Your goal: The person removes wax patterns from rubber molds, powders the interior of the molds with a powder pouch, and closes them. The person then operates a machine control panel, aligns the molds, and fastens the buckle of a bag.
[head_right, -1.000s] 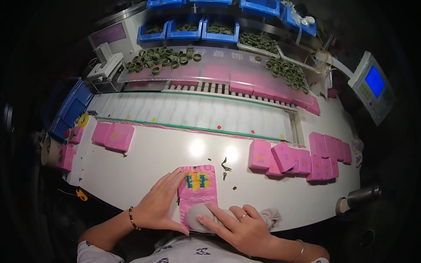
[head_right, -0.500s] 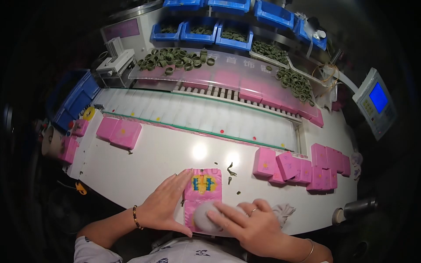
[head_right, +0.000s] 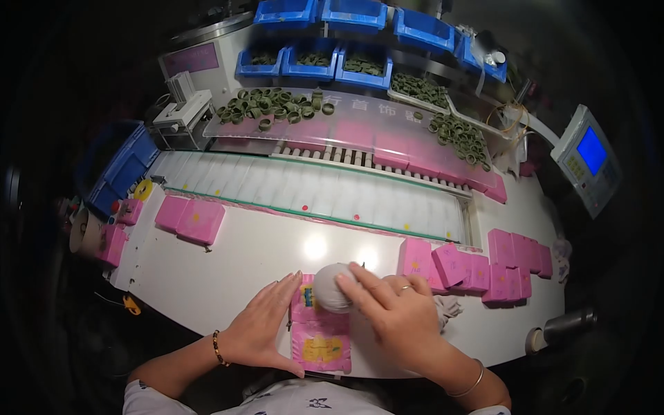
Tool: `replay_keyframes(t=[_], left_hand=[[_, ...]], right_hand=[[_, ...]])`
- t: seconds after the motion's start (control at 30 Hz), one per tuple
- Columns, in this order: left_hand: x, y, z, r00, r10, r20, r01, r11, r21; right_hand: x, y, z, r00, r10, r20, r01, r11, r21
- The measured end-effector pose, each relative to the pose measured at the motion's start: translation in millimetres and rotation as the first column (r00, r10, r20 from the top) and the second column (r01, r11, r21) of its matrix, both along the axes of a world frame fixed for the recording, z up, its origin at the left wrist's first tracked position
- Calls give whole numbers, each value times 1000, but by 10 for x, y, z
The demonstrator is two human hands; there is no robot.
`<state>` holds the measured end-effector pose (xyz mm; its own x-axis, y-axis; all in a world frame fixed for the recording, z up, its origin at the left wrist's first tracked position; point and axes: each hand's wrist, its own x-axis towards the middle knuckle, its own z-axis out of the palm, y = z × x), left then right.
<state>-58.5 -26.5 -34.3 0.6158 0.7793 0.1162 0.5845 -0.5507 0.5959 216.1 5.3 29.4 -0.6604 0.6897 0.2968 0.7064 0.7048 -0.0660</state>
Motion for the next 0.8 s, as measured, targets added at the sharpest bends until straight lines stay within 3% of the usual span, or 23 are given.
replay_keyframes(t=[0.07,0.17,0.27,0.4,0.57,0.67,0.77,0.8], left_hand=[[9,-12,17,1000,6,-12,-6,1000,-6],[19,0,57,999,38,13,-36,993,-113],[12,9,37,992,58,109,-39,985,-167],[24,-12,-11,993,22,112,-9,994,-108],[72,-82,-17,998,12,66,-9,999,-51],[55,-78,-39,974,23,225,-8,998,-66],[73,-76,-93,810,175,559,18,946,-322],[73,-74,-118,790,201,580,22,935,-354]], right_hand=[[94,-43,8,993,-105,-59,108,993,41],[173,-123,-25,960,-280,-1,279,958,72],[74,-267,-43,951,-290,-109,292,956,6],[-23,-297,-145,926,-102,-362,32,981,-193],[-200,-246,-236,950,-111,-294,13,948,-317],[-281,-259,-302,954,-113,-279,7,935,-354],[-335,-297,-349,925,-187,-330,25,898,-439],[-340,-302,-356,905,-227,-359,31,878,-477]])
